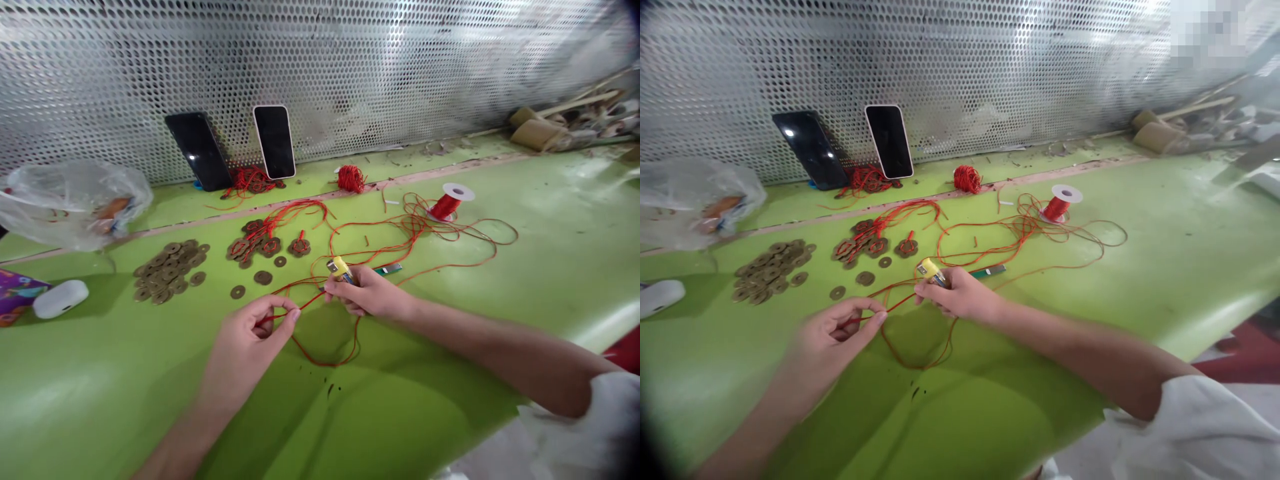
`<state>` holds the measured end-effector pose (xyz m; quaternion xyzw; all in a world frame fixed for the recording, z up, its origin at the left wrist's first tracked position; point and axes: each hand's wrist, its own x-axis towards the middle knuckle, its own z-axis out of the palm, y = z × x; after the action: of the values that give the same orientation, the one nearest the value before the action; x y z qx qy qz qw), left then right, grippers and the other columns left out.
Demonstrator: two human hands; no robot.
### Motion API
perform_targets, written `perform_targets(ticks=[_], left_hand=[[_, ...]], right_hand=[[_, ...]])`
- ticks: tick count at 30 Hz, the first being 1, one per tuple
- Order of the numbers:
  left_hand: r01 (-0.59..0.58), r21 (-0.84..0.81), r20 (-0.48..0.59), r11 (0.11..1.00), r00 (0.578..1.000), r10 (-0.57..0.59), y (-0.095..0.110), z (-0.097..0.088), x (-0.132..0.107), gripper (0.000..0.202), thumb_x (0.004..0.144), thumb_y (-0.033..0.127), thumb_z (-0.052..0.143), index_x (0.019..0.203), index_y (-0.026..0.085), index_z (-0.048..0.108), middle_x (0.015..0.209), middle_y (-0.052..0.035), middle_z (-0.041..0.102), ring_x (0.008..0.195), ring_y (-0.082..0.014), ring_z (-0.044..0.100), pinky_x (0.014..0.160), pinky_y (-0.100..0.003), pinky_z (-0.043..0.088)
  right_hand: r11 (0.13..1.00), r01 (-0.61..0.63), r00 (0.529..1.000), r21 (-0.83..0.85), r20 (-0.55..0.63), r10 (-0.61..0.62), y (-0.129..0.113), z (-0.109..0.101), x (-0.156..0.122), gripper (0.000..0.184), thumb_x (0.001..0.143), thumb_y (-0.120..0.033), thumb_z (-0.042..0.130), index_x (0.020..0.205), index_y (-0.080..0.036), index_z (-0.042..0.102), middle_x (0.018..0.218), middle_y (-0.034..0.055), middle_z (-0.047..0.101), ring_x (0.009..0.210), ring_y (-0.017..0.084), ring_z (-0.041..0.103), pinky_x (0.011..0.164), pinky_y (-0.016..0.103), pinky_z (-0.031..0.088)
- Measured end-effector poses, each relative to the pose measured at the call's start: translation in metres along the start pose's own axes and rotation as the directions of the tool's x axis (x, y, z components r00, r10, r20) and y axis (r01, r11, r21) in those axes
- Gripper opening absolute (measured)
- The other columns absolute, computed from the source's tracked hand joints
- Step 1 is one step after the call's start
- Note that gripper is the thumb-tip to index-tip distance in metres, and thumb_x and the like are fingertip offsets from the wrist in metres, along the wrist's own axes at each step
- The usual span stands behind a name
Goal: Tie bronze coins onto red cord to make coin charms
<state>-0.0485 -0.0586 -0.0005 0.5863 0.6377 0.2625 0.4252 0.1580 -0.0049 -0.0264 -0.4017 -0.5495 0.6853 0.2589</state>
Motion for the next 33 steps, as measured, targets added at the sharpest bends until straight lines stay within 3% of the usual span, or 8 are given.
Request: perform_targets(ticks=[17, 22, 33], left_hand=[[0.016, 0.011, -0.008, 1.0, 1.0, -0.016, 0.001, -0.002, -0.001, 0.034, 0.078, 0.052, 0.057, 0.089, 0.02, 0.063, 0.057, 0.0063, 0.026, 0.05, -0.0105, 0.027, 0.047, -0.021, 0.02], [0.009, 0.0, -0.014, 1.0, 1.0, -0.009, 0.001, -0.002, -0.002, 0.034, 0.078, 0.051, 0.058, 0.088, 0.02, 0.063, 0.056, 0.0061, 0.027, 0.05, -0.0104, 0.027, 0.045, -0.021, 0.019], [-0.033, -0.144, -0.212, 0.989, 0.977, 0.002, 0.006, -0.012, -0.003, 0.034, 0.073, 0.051, 0.068, 0.085, 0.02, 0.064, 0.06, 0.0026, 0.049, 0.053, -0.0098, 0.039, 0.045, -0.018, 0.029]], right_hand=[[0.998, -0.011, 1.0, -0.059, -0.023, 0.01, -0.002, 0.0, 0.0, 0.034, 0.082, -0.047, 0.06, 0.072, -0.015, 0.055, 0.046, -0.0085, 0.036, 0.037, 0.004, 0.033, 0.039, 0.019, 0.026], [1.0, -0.003, 0.999, -0.001, 0.037, 0.003, -0.002, -0.001, -0.001, 0.039, 0.082, -0.052, 0.06, 0.074, -0.014, 0.055, 0.05, -0.0085, 0.036, 0.039, 0.003, 0.032, 0.04, 0.019, 0.027], [0.996, -0.019, 0.993, 0.093, 0.116, 0.009, -0.005, 0.001, -0.004, 0.046, 0.08, -0.061, 0.057, 0.074, -0.017, 0.046, 0.058, -0.0081, 0.03, 0.048, 0.005, 0.027, 0.048, 0.021, 0.028]])
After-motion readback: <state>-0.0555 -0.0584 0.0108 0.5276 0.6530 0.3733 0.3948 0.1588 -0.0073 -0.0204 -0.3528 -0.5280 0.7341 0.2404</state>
